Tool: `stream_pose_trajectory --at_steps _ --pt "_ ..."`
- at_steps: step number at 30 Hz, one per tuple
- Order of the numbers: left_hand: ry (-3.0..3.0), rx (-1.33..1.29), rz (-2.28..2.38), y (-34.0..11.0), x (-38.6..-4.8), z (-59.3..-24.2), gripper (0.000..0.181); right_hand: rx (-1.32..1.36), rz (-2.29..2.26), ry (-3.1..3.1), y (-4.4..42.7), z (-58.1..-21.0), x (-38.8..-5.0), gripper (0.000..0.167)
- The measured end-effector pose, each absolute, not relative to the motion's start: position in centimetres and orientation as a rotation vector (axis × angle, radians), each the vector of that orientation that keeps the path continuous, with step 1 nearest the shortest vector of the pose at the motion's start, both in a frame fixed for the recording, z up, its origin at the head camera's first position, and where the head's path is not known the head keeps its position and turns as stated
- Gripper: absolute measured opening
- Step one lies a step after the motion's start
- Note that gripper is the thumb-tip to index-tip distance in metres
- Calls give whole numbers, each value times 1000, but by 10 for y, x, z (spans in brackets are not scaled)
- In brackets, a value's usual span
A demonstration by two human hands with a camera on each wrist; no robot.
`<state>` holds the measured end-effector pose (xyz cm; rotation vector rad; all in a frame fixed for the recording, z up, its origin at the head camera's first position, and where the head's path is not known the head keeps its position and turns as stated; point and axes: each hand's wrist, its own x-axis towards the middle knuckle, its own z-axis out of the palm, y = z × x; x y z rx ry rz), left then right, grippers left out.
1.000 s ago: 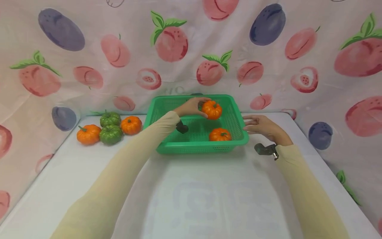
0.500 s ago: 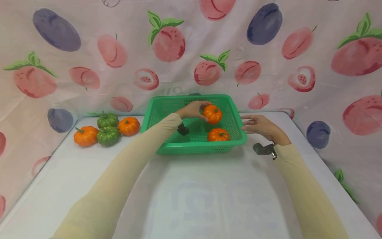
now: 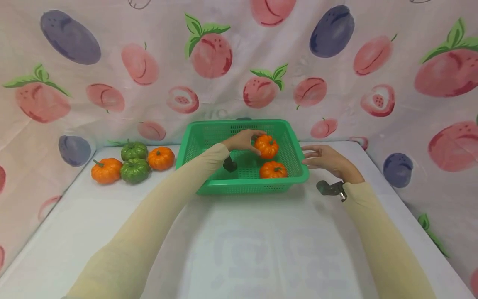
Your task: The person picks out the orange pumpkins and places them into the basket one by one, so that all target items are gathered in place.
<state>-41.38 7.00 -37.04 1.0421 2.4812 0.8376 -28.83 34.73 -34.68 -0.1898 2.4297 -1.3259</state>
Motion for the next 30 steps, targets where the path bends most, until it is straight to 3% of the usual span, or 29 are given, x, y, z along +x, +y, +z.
stream_pose_trajectory --at_steps 30 --pt "2474 1012 741 72 -411 -380 76 -193 -1347 2424 347 -346 -286 69"
